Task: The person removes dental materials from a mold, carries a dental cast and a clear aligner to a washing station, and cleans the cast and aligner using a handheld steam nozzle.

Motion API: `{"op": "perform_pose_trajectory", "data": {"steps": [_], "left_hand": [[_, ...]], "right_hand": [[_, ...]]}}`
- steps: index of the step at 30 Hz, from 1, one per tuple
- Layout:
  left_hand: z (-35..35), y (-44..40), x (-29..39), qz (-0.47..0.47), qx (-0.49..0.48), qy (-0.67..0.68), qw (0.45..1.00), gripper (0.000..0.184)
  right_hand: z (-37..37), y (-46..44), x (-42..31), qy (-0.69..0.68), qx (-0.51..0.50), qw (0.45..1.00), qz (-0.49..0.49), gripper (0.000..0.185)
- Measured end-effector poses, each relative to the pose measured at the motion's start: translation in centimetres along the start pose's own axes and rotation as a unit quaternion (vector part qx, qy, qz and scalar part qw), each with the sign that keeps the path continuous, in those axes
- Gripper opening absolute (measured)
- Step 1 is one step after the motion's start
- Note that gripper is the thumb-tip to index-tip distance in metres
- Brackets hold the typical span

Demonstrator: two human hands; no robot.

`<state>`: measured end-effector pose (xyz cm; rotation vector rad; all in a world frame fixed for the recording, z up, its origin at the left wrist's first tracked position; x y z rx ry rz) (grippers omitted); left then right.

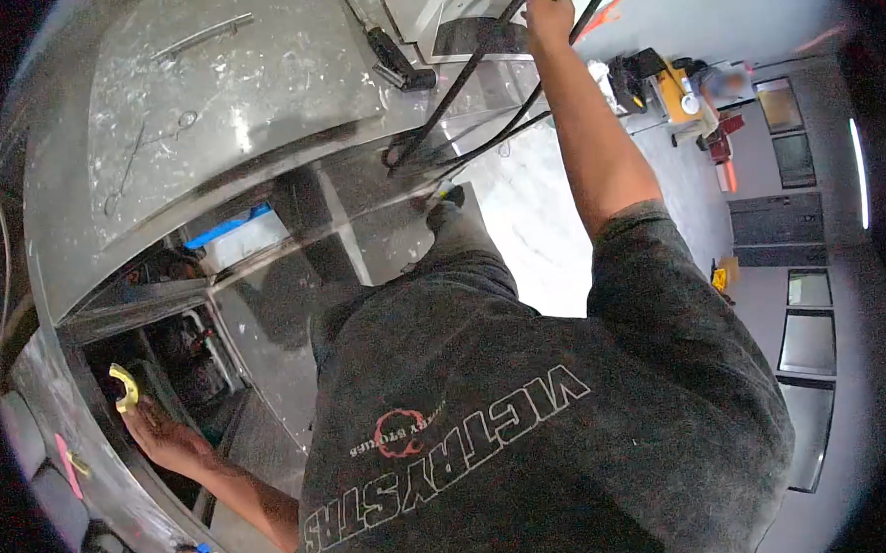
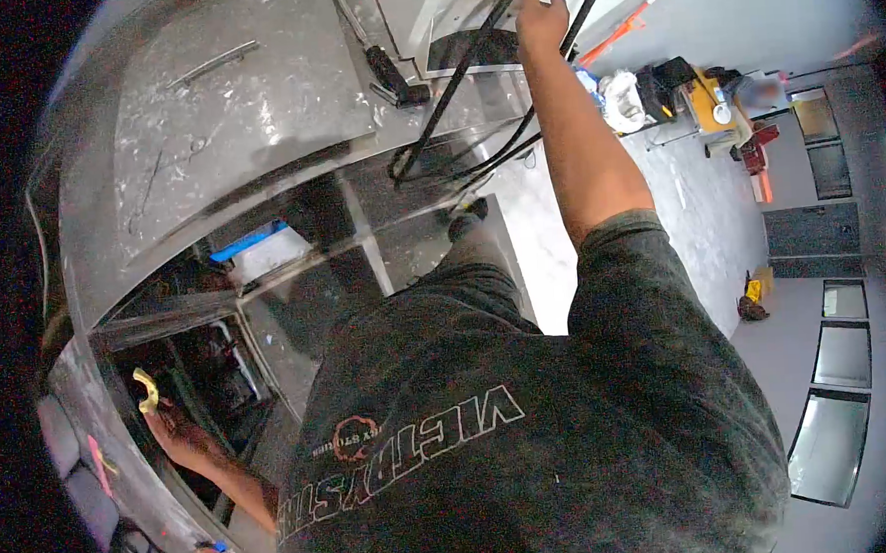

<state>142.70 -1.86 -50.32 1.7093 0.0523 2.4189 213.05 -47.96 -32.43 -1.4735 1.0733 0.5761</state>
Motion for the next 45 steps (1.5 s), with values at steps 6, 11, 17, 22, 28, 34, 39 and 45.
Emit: {"op": "perform_pose_trajectory", "data": {"steps": [6,11,17,22,28,34,39,45], "left_hand": [[1.0,-0.3,-7.9,-0.03,-0.025,0.014,0.999,0.038],[9.7,4.6,-7.2,-0.116,-0.09,0.066,0.987,0.033],[9.8,3.5,-7.5,-0.134,-0.158,0.016,0.978,0.036],[5.9,5.9,-13.4,-0.185,-0.155,0.095,0.966,0.036],[6.8,10.9,-16.0,-0.225,-0.09,0.125,0.962,0.038],[6.7,12.0,-14.9,-0.221,-0.181,0.136,0.949,0.04],[8.7,13.8,-8.3,-0.194,-0.02,0.085,0.977,0.036],[10.2,15.2,-5.9,-0.176,-0.048,0.026,0.983,0.039]], "right_hand": [[-0.1,0.6,-2.4,0.025,-0.061,0.997,0.049,0.056],[-0.3,-2.0,1.8,-0.028,-0.066,0.99,0.124,0.057],[1.0,-1.8,2.3,-0.138,-0.087,0.977,0.138,0.071],[0.5,-0.5,-0.7,-0.062,-0.03,0.992,0.109,0.06],[1.2,0.8,-2.5,-0.092,-0.039,0.989,0.111,0.047],[1.0,0.3,-2.2,-0.123,-0.058,0.982,0.131,0.05],[1.1,-0.5,-1.2,-0.153,-0.032,0.987,0.049,0.044],[0.7,-0.8,-4.7,0.086,0.039,0.99,-0.104,0.04]]}}
Point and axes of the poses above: each hand's wrist, its own y-axis away from the middle knuckle, its own z-axis out of the palm, x = y × z, the point moved 6 cm from there along -y, towards the middle knuckle, and after that the axes turned 4 degrees about -x, right-handed, at the moved point
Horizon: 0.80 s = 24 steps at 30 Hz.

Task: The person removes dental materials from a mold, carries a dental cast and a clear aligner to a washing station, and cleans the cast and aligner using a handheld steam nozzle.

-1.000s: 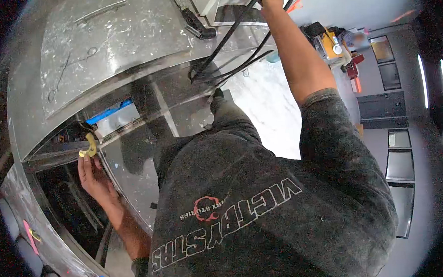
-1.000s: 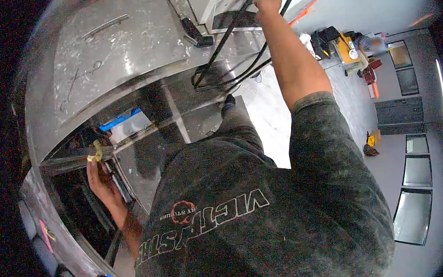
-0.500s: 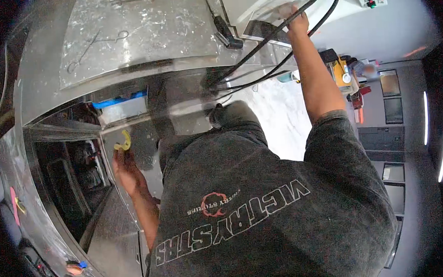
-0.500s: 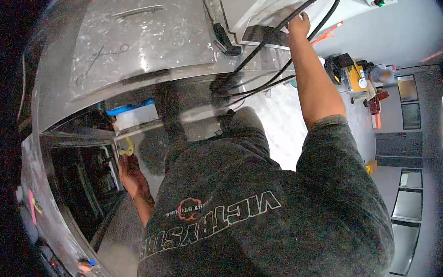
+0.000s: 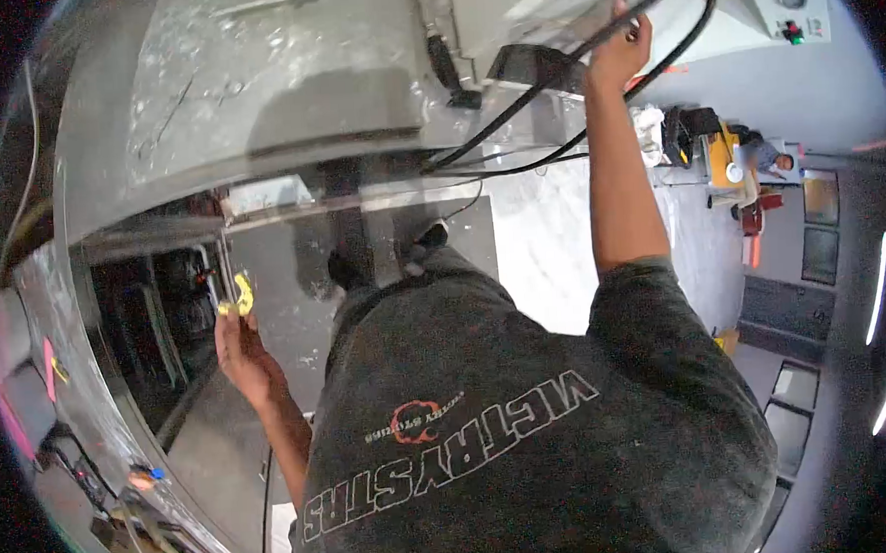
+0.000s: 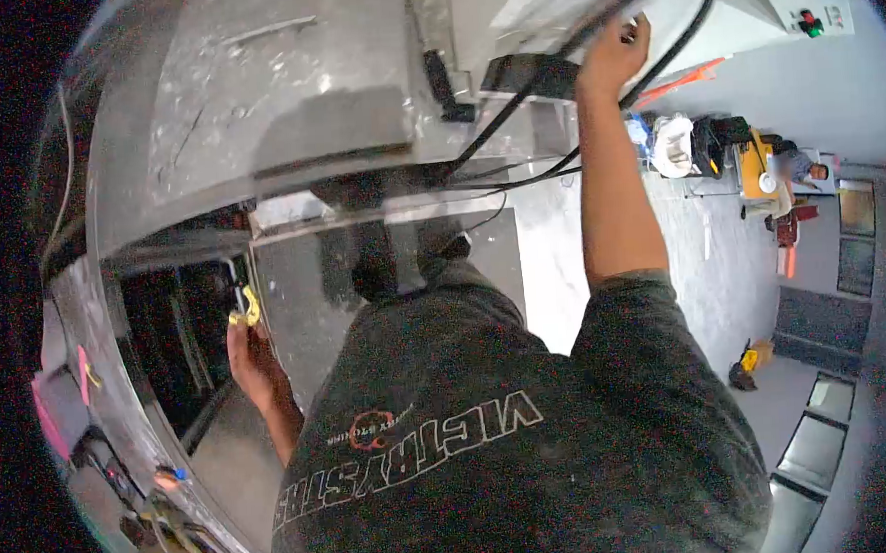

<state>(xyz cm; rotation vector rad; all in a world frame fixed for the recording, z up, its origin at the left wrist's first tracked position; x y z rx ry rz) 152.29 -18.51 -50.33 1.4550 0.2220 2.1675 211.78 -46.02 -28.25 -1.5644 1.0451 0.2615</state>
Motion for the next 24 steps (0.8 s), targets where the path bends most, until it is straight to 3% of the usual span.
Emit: {"op": "perform_pose_trajectory", "data": {"steps": [3,5,7,8,10,12,15,18,21,24], "left_hand": [[3.6,-0.3,1.0,-0.012,-0.002,-0.043,0.999,0.039],[5.3,-1.4,0.8,-0.003,-0.043,-0.055,0.998,0.038],[9.0,-1.3,1.9,0.011,-0.058,-0.039,0.998,0.037],[11.0,-0.7,2.7,0.021,-0.025,-0.039,0.999,0.035],[13.9,0.2,4.3,0.052,-0.019,-0.023,0.998,0.034],[16.5,0.9,6.8,0.071,-0.008,-0.016,0.997,0.032],[19.4,2.0,10.4,0.087,-0.016,-0.007,0.996,0.025],[20.2,0.5,13.2,0.107,-0.046,0.019,0.993,0.024],[19.3,-2.4,16.3,0.137,-0.031,0.037,0.989,0.023],[16.8,-5.0,19.5,0.19,-0.008,0.052,0.98,0.023]], "right_hand": [[0.2,0.1,-2.9,-0.082,-0.03,0.996,-0.017,0.034],[0.3,1.4,-4.1,-0.22,-0.035,0.972,-0.071,0.03],[-1.3,4.1,-6.6,-0.281,-0.033,0.959,-0.021,0.029],[-2.6,5.3,-7.5,-0.164,-0.009,0.986,-0.041,0.031],[-5.0,7.3,-6.8,-0.02,-0.006,0.987,-0.162,0.031],[-7.6,8.7,-6.8,-0.002,-0.008,0.97,-0.242,0.036],[-8.5,8.7,-10.4,-0.191,-0.118,0.951,-0.212,0.04],[-4.8,9.5,-15.3,-0.11,-0.355,0.877,-0.305,0.042],[0.8,11.3,-23.3,-0.13,-0.369,0.83,-0.397,0.056],[5.1,13.3,-28.9,-0.299,-0.399,0.77,-0.398,0.063]]}}
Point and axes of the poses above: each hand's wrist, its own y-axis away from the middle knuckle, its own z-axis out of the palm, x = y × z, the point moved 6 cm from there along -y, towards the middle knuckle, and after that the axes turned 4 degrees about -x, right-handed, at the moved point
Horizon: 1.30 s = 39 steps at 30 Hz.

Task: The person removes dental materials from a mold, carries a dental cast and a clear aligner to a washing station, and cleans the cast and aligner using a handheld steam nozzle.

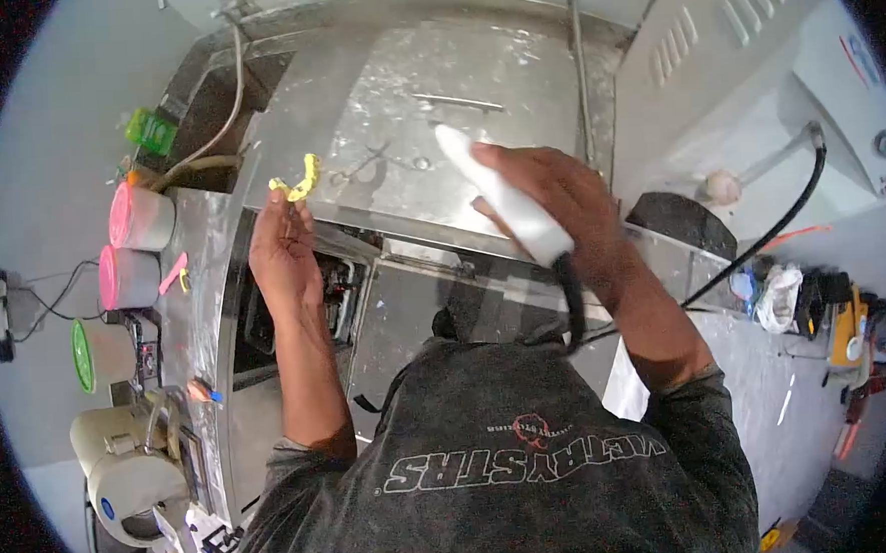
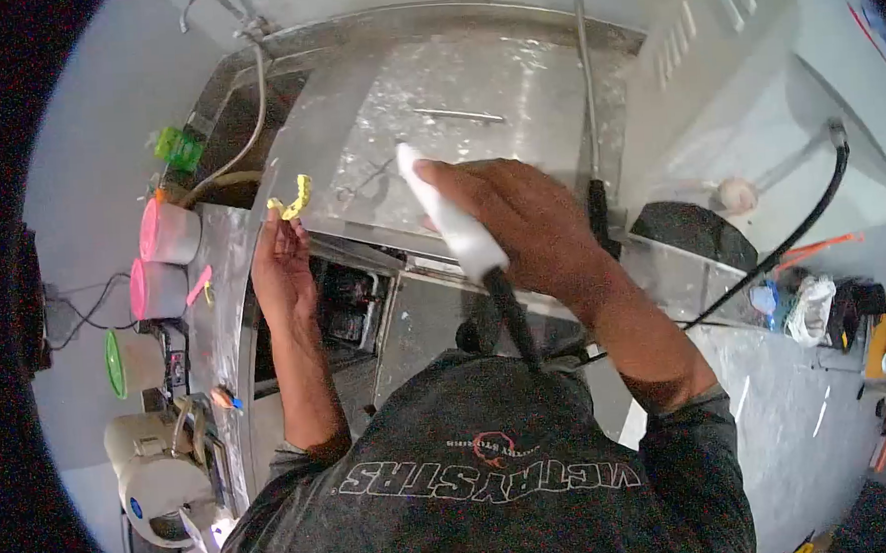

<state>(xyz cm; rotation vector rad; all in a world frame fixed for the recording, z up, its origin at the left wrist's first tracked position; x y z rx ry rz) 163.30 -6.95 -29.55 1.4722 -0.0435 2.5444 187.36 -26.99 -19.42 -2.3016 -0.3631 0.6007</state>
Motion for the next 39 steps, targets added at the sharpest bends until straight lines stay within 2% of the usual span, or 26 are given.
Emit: {"op": "perform_pose_trajectory", "data": {"steps": [3,4,6,8,12,13,17,19,21,23,28,34,39], "left_hand": [[-3.2,-1.7,3.0,0.066,0.01,0.035,0.997,0.023],[-4.2,-1.8,3.9,0.093,0.035,0.037,0.994,0.024],[-6.6,-2.2,4.8,0.106,0.063,0.039,0.992,0.025],[-9.6,-2.5,4.9,0.11,0.072,0.047,0.99,0.026],[-12.6,-1.6,3.9,0.053,0.108,0.061,0.991,0.025],[-12.8,-1.5,3.7,0.045,0.111,0.062,0.991,0.025],[-12.9,-2.4,2.9,-0.004,0.108,0.116,0.987,0.023],[-11.7,-2.7,3.0,-0.067,0.028,0.177,0.982,0.022],[-11.1,-2.7,2.9,-0.104,0.02,0.238,0.966,0.02],[-9.3,-2.6,3.9,-0.126,-0.024,0.273,0.953,0.02],[-8.0,-2.1,4.9,-0.138,-0.041,0.291,0.946,0.021],[-6.8,-1.9,5.5,-0.13,-0.06,0.284,0.948,0.02],[-6.0,-1.7,5.1,-0.134,-0.068,0.276,0.949,0.02]], "right_hand": [[5.5,-3.4,0.4,-0.085,-0.025,0.996,-0.001,0.06],[7.3,-4.1,0.3,-0.109,-0.001,0.994,-0.031,0.056],[10.2,-4.9,0.4,-0.093,-0.035,0.995,-0.009,0.054],[12.2,-5.1,0.2,-0.121,-0.038,0.992,0.01,0.049],[14.3,-4.6,-0.3,-0.068,-0.075,0.99,0.096,0.051],[14.7,-4.6,-0.6,-0.066,-0.066,0.992,0.081,0.052],[15.5,-5.0,-2.1,-0.074,-0.012,0.997,0.014,0.058],[15.8,-5.3,-3.2,-0.082,-0.005,0.997,0.01,0.059],[15.3,-6.2,-4.6,-0.071,-0.022,0.997,0.034,0.058],[14.7,-7.0,-5.9,-0.067,0.007,0.998,0.011,0.058],[12.7,-8.2,-7.6,-0.023,0.016,0.999,0.026,0.06],[11.3,-8.7,-9.2,-0.028,0.074,0.995,-0.057,0.062],[11.8,-8.6,-9.2,-0.047,0.019,0.997,-0.06,0.067]]}}
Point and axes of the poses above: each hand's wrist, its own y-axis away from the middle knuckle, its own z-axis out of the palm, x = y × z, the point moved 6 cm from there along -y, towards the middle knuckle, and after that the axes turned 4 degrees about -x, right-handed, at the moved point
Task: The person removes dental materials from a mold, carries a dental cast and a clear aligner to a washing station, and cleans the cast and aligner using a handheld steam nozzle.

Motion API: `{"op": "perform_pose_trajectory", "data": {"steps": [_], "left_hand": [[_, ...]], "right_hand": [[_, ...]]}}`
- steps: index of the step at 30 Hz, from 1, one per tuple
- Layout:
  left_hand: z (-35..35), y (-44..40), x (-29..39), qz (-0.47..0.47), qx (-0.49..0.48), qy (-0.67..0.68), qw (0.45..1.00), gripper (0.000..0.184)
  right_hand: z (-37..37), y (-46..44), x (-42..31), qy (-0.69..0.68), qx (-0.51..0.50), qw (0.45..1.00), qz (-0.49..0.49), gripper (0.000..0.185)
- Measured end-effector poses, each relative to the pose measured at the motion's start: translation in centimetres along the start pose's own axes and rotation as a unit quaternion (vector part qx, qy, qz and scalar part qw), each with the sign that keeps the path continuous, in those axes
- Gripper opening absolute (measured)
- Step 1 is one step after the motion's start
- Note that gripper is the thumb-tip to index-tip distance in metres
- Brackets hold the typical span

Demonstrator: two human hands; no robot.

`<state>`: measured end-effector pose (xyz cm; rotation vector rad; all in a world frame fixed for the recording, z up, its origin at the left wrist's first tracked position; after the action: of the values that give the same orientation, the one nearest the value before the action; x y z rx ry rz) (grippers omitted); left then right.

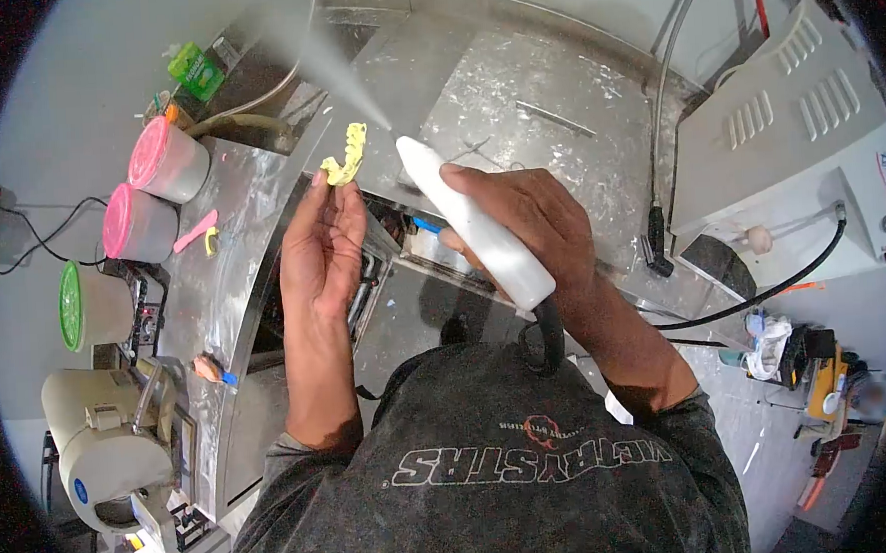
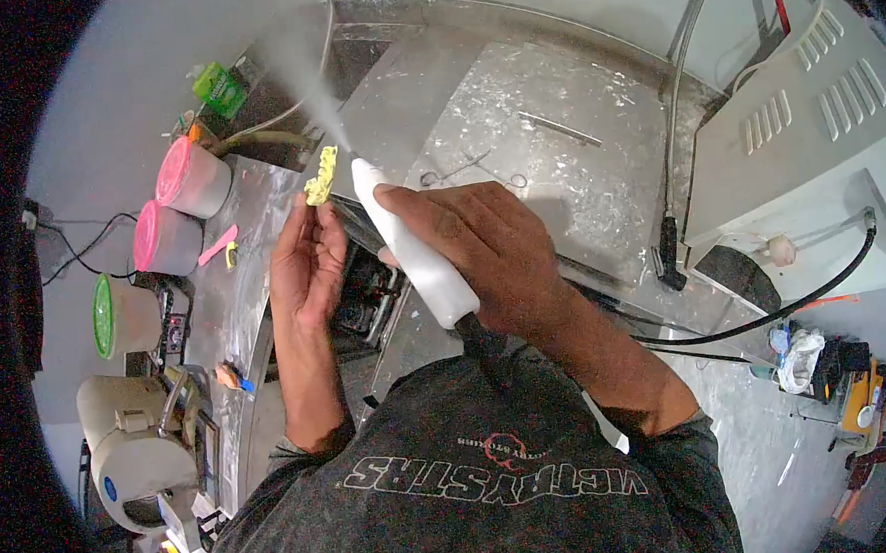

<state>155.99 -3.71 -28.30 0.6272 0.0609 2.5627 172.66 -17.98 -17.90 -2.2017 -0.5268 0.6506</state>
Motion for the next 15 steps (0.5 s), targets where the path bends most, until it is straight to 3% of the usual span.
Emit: {"op": "perform_pose_trajectory", "data": {"steps": [7,15], "left_hand": [[0.3,0.2,-0.5,-0.002,0.007,0.004,1.0,0.02],[0.4,0.1,-0.7,0.012,0.033,0.0,0.999,0.022]], "right_hand": [[0.8,0.1,-0.1,-0.018,-0.078,0.995,0.054,0.067],[1.5,-0.1,-1.0,-0.018,-0.083,0.994,0.062,0.061]]}}
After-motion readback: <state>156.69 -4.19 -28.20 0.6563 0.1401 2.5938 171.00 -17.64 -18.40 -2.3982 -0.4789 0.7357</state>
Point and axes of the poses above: each hand's wrist, its own y-axis away from the middle knuckle, its own z-axis out of the palm, x = y × z, the point moved 6 cm from there along -y, towards the middle knuckle, and after that the axes turned 4 degrees about -x, right-handed, at the moved point
